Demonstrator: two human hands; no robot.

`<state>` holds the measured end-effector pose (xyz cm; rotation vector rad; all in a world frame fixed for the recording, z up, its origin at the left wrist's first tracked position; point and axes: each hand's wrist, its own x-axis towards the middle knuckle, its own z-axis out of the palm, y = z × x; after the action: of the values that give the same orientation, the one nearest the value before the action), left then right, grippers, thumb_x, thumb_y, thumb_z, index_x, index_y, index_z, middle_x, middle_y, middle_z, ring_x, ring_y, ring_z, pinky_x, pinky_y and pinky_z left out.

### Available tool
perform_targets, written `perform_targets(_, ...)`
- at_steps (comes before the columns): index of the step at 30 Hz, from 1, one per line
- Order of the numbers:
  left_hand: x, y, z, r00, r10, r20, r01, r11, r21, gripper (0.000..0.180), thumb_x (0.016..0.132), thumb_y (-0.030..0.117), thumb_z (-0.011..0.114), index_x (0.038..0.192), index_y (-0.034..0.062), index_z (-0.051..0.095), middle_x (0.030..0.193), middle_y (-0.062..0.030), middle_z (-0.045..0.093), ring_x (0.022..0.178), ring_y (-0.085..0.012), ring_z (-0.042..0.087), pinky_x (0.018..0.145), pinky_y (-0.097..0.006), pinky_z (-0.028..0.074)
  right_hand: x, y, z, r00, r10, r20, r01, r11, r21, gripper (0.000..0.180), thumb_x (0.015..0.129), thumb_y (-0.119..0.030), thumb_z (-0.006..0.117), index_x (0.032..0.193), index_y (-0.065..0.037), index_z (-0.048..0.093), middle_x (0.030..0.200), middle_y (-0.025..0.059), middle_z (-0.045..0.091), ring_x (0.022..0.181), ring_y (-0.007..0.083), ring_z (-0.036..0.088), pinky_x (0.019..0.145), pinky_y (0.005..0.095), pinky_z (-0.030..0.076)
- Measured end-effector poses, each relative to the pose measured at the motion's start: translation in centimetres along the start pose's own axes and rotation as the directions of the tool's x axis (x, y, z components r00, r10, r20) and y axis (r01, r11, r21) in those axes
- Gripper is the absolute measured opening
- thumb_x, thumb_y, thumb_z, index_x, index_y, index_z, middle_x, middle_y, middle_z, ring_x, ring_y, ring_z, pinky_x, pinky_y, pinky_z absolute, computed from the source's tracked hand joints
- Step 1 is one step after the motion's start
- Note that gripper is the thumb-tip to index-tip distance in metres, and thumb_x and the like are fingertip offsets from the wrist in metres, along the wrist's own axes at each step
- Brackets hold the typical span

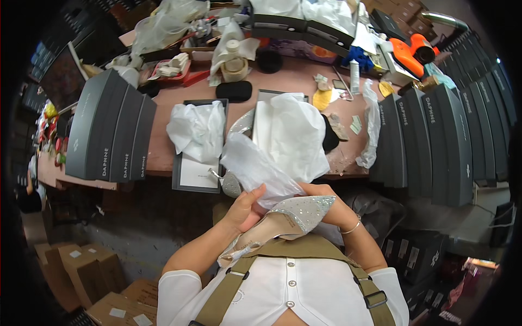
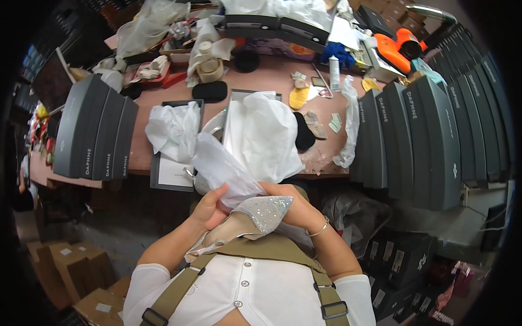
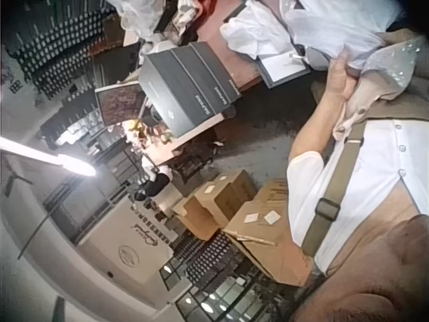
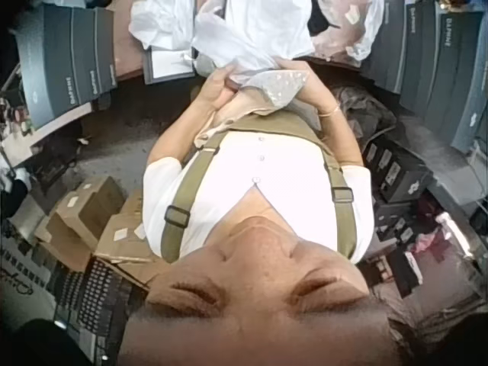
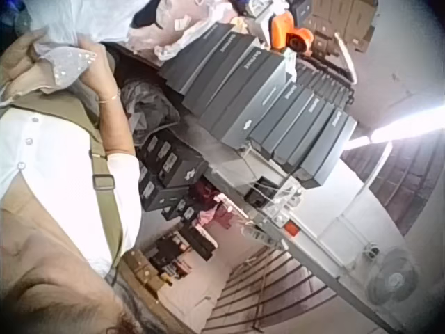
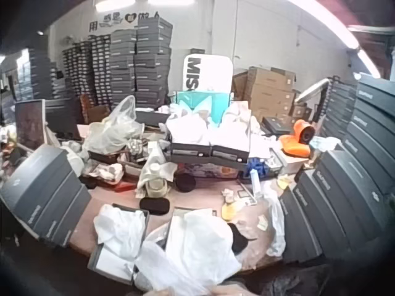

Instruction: The recorder is inspecting high-heeled shoes, cleaning them with a brush, and packing them into tissue paper and shoe boxes.

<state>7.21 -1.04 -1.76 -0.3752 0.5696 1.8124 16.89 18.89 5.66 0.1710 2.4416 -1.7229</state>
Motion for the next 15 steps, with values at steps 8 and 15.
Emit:
perform_targets(8, -1.6, 0.2, 0.5, 0.937, 0.09, 0.338, -0.295, 0.72, 0.628, 0.061, 0.088, 0.015, 0.065, 0.14, 0.0024, 0.036, 0.136, -0.012, 0.046, 0.127, -0.0225, 0.043, 0.107, -0.036, 0.033, -1.6, 0.2, -1.1, 0.991, 0.0, -0.134, 0.004, 1.0, 0.029, 0.023, 0.085, -0.003, 0.055, 0.108, 0.001, 0.06, 0.084, 0.0185, 0.065, 0.071, 0.0251, 0.063, 0.07, 0.0315, 0.049)
perform_targets(15, -1.3, 0.9, -0.2, 0.986, 0.135, 0.093, -0.137, 0.368, 0.92, 0.041, 0.091, 0.01, 0.056, 0.13, -0.0003, 0.051, 0.128, -0.0109, 0.055, 0.118, -0.0196, 0.051, 0.099, -0.032, 0.041, -0.8, -0.5, -2.1, 0.986, 0.073, -0.149, -0.078, 0.997, -0.03, 0.022, 0.086, -0.001, 0.053, 0.107, 0.003, 0.061, 0.085, 0.0134, 0.067, 0.07, 0.0129, 0.055, 0.069, 0.0282, 0.048)
